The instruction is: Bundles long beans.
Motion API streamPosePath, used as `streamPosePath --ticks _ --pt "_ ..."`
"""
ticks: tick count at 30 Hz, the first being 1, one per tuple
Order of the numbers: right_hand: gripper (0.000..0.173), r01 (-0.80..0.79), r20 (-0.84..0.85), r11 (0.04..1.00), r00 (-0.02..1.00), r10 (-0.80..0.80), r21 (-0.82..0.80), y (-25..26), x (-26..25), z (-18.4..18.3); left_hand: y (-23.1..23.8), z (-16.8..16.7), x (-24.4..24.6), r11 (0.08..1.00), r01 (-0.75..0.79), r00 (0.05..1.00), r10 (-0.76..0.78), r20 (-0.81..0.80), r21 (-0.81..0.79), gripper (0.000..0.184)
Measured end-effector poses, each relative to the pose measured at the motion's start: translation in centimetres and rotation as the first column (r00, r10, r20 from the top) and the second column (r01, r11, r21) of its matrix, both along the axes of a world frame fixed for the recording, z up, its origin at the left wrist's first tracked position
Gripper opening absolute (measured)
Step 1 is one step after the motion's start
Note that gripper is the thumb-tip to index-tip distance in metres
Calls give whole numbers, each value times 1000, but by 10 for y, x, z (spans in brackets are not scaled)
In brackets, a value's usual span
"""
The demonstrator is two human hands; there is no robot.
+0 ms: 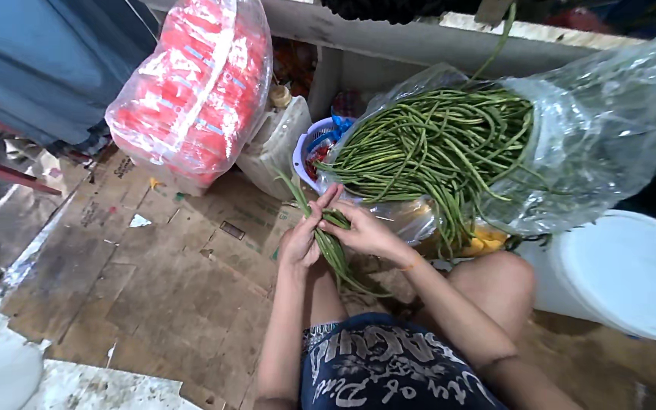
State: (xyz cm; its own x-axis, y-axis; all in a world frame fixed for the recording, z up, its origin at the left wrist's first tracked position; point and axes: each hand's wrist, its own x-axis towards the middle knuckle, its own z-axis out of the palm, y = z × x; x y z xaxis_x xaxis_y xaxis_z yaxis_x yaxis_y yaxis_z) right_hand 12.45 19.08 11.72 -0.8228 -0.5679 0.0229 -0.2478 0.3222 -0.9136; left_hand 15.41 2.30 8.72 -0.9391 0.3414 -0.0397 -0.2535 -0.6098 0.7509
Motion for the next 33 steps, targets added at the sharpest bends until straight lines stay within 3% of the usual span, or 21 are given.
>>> streamPosePath --ticks 6,10,13,14,16,19,21,25,30,33 --pt "30 -28 148 997 988 39 -74 -4 -11 2 1 6 -7 995 -89 996 89 -5 -34 66" --pt "35 201 103 977 976 -192 -77 -1 -16 7 3 8 -5 974 -190 978 199 63 -126 49" --pt "38 297 109 923 954 -278 -243 5 -32 10 3 15 -6 949 -184 967 221 126 -258 40" --pt "40 298 154 904 953 -261 -306 4 -37 12 5 15 -7 920 -191 961 247 126 -341 36" --pt "43 302 289 866 938 -194 -399 -1 -41 15 9 13 -9 911 -204 953 268 138 -359 32" --pt "40 349 449 874 876 -176 -339 -15 -42 18 11 12 -9 938 -188 965 231 124 -291 51" --pt "41 341 484 899 857 -178 -275 -21 -47 17 17 14 -11 917 -244 952 288 102 -315 50" --pt "39 365 529 879 833 -161 -307 -25 -49 11 28 13 -5 739 -340 931 353 -96 -581 39" --pt "32 371 313 864 911 -268 -341 -26 -40 13 35 9 5 478 -453 890 294 -348 -753 37" --pt "32 397 247 849 913 -325 -349 -27 -40 12 38 17 13 289 -488 873 173 -457 -823 34"
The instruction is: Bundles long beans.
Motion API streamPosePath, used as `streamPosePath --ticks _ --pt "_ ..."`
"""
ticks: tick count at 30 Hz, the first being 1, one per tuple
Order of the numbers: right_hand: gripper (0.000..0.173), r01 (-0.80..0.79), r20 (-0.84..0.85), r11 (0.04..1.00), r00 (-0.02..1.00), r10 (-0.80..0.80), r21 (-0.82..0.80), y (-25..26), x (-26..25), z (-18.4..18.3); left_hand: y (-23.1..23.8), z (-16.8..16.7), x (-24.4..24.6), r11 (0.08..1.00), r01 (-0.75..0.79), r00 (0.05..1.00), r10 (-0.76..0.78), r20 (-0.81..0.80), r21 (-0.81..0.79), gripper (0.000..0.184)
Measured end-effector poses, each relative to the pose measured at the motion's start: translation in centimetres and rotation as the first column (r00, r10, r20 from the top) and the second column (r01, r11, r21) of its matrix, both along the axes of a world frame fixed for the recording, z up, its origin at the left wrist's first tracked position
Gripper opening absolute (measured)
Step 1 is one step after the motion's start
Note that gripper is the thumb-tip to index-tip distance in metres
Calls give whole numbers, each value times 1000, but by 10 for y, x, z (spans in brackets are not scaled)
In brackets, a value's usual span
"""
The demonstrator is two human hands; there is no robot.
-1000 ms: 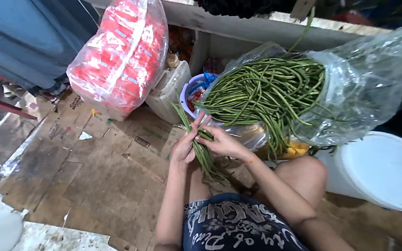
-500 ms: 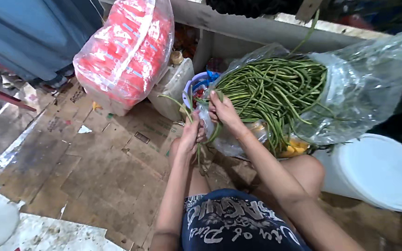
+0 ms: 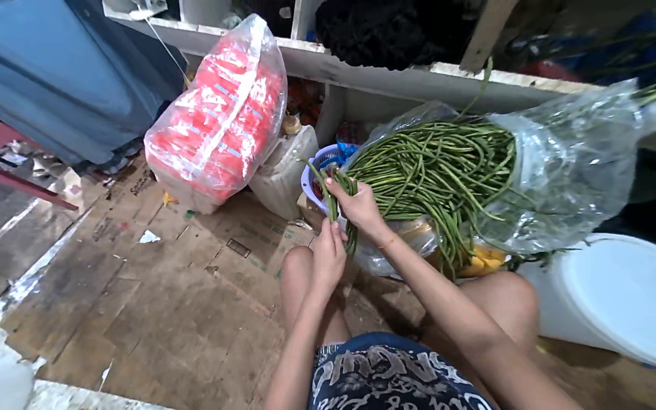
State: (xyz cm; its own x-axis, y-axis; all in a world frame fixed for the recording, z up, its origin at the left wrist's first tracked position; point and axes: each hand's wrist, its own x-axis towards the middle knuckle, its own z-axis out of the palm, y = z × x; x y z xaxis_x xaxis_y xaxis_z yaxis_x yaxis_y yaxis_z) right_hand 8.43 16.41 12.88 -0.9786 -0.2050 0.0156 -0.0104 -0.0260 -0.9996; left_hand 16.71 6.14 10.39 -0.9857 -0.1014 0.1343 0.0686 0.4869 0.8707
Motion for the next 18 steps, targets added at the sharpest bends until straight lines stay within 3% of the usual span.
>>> streamPosePath --ticks 3,6,10,15,18 --pt "34 -37 -28 999 999 38 27 3 3 5 1 15 6 982 103 991 -87 105 -158 37" --pt "23 -49 -66 998 997 51 29 2 6 12 -2 18 13 973 218 959 -200 200 -72 41" --pt "24 3 -57 999 998 -5 -40 -2 16 11 -17 2 26 943 277 945 -302 125 183 40" --pt "23 41 87 991 996 -29 -131 -15 18 13 -22 -14 37 951 299 952 -304 47 83 36" --pt "23 -9 1 1000 1000 9 -25 -16 22 17 -25 -21 44 978 208 978 -208 -6 35 43"
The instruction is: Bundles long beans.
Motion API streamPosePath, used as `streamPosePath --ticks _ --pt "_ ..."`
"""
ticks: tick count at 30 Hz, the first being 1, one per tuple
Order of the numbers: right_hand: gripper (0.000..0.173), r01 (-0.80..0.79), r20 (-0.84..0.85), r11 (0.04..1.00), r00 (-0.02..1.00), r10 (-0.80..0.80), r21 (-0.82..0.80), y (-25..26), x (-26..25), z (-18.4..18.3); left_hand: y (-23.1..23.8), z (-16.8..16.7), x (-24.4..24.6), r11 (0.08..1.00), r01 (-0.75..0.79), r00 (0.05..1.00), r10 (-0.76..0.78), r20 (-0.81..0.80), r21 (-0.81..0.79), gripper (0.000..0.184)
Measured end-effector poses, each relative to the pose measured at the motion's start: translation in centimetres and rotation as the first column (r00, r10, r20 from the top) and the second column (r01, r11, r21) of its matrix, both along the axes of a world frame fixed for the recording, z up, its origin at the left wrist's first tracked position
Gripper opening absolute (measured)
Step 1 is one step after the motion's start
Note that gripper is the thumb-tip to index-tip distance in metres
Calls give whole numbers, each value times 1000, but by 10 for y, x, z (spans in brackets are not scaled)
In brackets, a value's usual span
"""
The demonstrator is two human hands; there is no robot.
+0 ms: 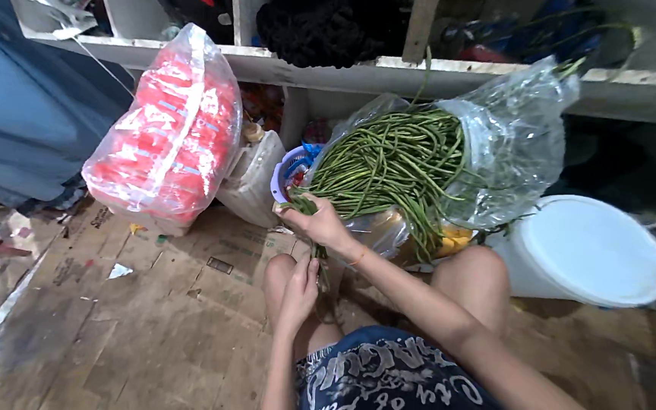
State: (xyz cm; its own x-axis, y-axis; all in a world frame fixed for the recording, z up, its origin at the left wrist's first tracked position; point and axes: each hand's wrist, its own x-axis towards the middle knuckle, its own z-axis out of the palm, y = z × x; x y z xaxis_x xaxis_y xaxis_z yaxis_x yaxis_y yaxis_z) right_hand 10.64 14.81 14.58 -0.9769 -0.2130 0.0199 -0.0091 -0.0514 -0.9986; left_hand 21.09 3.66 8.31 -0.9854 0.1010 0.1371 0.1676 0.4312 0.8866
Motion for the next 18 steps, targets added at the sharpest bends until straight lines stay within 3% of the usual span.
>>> streamPosePath --ticks 2,3,4,5,7,8,9,11,13,14,15,17,18 --pt "25 -119 -143 987 981 134 109 -2 9 2 -7 -2 1 996 -77 994 80 -78 33 82" --pt "28 -214 -187 962 951 244 167 -4 14 4 -12 -3 0 986 -80 992 93 -87 149 96" --pt "32 -318 -216 916 903 372 246 -5 16 6 -14 -2 0 934 -94 993 112 -34 344 90" --pt "38 -387 -239 854 844 480 347 -5 16 9 -13 2 -1 819 -98 995 72 68 566 71" --pt "47 -365 -252 718 762 596 593 -1 10 19 -4 12 -9 618 -130 971 -80 227 775 43" --pt "52 -306 -267 671 747 609 675 3 2 22 2 17 -15 609 -141 956 -120 267 780 41" --pt "55 -278 -259 639 744 615 717 8 -7 22 8 23 -20 655 -162 942 -120 314 738 40" --pt "50 -389 -160 620 748 645 682 26 -30 19 21 29 -32 722 -268 917 -11 398 638 9" --pt "43 -415 -75 577 764 641 704 56 -56 5 20 24 -39 672 -238 940 -24 341 702 32" --pt "42 -341 -19 469 793 609 815 73 -66 -7 16 21 -41 661 -205 955 -27 296 722 41" --pt "36 -250 43 284 815 578 926 89 -74 -19 11 19 -42 682 -160 969 -31 246 714 44" --pt "19 -27 32 -17 831 555 999 114 -79 -41 6 14 -45 709 -69 980 -83 180 702 38" --pt "16 72 -9 -83 811 586 994 124 -79 -46 10 13 -47 693 -72 978 -94 189 718 34"
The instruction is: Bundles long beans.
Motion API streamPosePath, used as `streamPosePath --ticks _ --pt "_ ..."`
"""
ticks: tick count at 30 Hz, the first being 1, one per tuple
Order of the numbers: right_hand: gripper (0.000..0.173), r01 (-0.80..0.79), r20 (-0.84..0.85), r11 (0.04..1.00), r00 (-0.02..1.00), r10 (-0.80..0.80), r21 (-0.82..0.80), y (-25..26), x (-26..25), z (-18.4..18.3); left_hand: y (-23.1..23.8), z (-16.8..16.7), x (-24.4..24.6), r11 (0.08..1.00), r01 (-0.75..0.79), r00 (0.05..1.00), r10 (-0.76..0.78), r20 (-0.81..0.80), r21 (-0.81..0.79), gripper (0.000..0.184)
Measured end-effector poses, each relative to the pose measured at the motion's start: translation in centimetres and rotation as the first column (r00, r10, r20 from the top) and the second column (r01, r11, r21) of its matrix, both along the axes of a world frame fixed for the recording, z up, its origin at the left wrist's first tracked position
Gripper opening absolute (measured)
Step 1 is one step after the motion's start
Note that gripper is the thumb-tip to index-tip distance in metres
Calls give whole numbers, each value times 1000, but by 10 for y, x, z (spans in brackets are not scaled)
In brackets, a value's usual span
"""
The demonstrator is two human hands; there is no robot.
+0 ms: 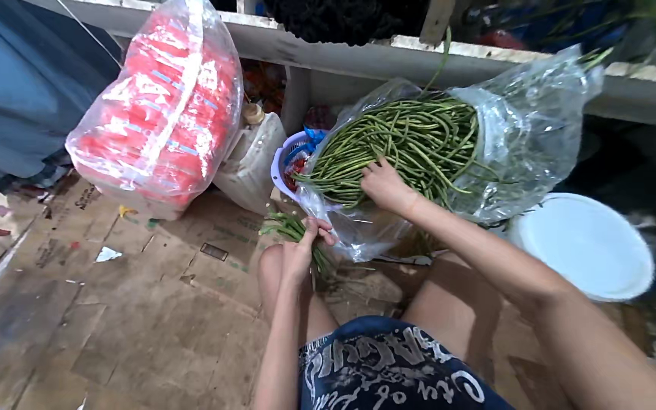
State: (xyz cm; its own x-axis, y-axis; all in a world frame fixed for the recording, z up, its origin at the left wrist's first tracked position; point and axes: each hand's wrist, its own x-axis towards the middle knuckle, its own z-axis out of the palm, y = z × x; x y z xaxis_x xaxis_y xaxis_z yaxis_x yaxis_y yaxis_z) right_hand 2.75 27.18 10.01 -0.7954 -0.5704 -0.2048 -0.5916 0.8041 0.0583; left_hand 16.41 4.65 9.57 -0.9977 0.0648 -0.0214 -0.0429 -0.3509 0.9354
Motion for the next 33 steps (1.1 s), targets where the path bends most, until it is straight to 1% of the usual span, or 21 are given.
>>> streamPosePath --ticks 1,3,5,7,9,10,12,14,16,17,18,19,21,22,23,25,27,28,30,31,33 --pt "16 -51 -60 999 997 50 -14 7 0 2 7 -1 -3 999 -26 999 25 35 41 30" --pt "15 -162 -148 957 981 129 -240 13 0 13 24 1 -14 976 -195 970 177 169 101 27" --pt "19 -201 -181 843 976 125 -498 4 8 25 35 2 -30 918 -379 898 335 284 117 27" --pt "23 -237 -222 731 968 119 -640 -13 20 35 35 5 -41 890 -400 903 343 259 220 34" --pt "22 -293 -273 668 952 138 -684 -31 32 35 31 15 -46 895 -349 934 306 187 278 37" --pt "23 -317 -289 659 945 155 -682 -38 35 33 27 20 -47 894 -347 936 313 160 283 35" --pt "29 -333 -301 659 939 166 -675 -46 36 27 14 27 -47 860 -408 913 393 114 306 29" --pt "33 -315 -284 674 945 160 -668 -40 29 21 -13 34 -46 806 -497 863 498 84 322 30" --pt "30 -233 -159 621 972 173 -748 -20 15 18 -44 40 -44 728 -606 787 607 108 321 31" --pt "29 -139 -33 578 981 190 -804 -9 8 23 -56 43 -43 691 -649 752 646 131 318 31" --pt "29 1 126 531 972 199 -847 -1 5 29 -63 45 -41 663 -678 726 671 149 319 30" --pt "29 187 316 468 924 213 -864 3 3 35 -68 47 -40 651 -689 716 680 158 319 29" --pt "29 533 636 365 719 280 -763 6 3 46 -68 49 -39 653 -691 716 678 168 310 29" --pt "31 643 727 338 611 314 -687 5 4 50 -68 49 -39 658 -691 717 678 164 300 30" --pt "32 708 775 322 538 332 -629 5 5 52 -69 49 -39 660 -691 716 680 156 295 31" --pt "34 740 793 307 495 355 -599 8 6 53 -70 50 -39 664 -682 723 676 144 307 31" --pt "32 695 766 331 535 356 -639 12 11 53 -73 50 -39 669 -669 731 671 124 325 32" --pt "30 624 733 386 591 337 -680 13 17 52 -76 50 -38 668 -664 732 672 112 334 31" --pt "26 417 650 584 712 266 -696 13 38 44 -83 49 -35 663 -666 725 683 90 340 28" --pt "26 300 605 700 761 234 -648 13 51 33 -85 47 -33 688 -641 747 661 71 339 31" --pt "41 139 528 878 837 143 -457 18 71 15 -82 42 -23 785 -494 859 508 69 374 32"
